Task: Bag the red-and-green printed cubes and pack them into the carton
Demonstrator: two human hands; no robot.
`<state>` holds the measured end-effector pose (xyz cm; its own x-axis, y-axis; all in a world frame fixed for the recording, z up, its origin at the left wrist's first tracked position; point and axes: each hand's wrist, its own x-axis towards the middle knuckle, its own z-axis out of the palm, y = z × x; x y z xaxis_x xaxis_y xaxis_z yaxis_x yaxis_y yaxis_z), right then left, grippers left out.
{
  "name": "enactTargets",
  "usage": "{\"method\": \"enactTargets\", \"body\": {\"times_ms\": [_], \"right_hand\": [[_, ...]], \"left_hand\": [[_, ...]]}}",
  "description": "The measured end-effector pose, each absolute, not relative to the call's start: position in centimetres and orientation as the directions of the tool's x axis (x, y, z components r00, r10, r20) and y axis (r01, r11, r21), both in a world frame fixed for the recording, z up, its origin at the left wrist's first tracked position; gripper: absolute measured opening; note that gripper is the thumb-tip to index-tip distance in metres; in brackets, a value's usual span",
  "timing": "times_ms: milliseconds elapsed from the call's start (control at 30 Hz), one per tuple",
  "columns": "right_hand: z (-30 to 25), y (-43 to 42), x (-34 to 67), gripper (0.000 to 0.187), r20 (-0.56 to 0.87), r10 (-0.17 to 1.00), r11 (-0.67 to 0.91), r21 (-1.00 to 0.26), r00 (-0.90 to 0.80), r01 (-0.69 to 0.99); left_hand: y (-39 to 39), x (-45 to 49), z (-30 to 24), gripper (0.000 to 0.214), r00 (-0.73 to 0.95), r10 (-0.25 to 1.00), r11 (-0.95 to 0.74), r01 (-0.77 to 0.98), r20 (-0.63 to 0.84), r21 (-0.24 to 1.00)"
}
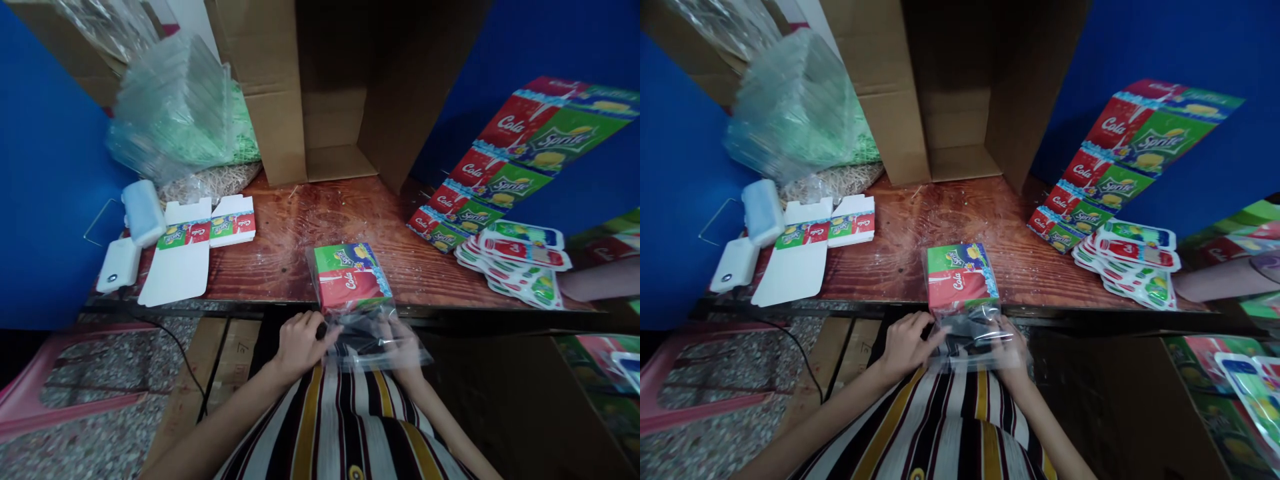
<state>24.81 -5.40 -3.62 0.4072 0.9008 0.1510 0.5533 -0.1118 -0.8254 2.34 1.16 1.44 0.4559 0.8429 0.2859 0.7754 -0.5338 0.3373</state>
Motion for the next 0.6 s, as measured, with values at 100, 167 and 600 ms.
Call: {"method": "enactTargets", "body": {"times_ms": [100,167,600], "right_hand": [[-3.0,-5.5,24.2,0.039,0.062,0.917,-0.164,-0.842,0.394,0.514],[-2.1,-5.3,23.8,0.037,0.015,0.905,-0.214,-0.848,0.426,0.484],[-3.0,-2.6,24.7,0.038,0.097,0.886,-0.181,-0.827,0.453,0.532]], "left_hand": [[1.1,2.7,1.7,0.054,0.350,0.891,-0.431,0.854,0.290,0.292],[1.3,3.0,2.1,0.049,0.304,0.901,-0.392,0.877,0.311,0.278],[2.1,3.0,1.0,0.023,0.412,0.803,-0.566,0.753,0.431,0.335]]}}
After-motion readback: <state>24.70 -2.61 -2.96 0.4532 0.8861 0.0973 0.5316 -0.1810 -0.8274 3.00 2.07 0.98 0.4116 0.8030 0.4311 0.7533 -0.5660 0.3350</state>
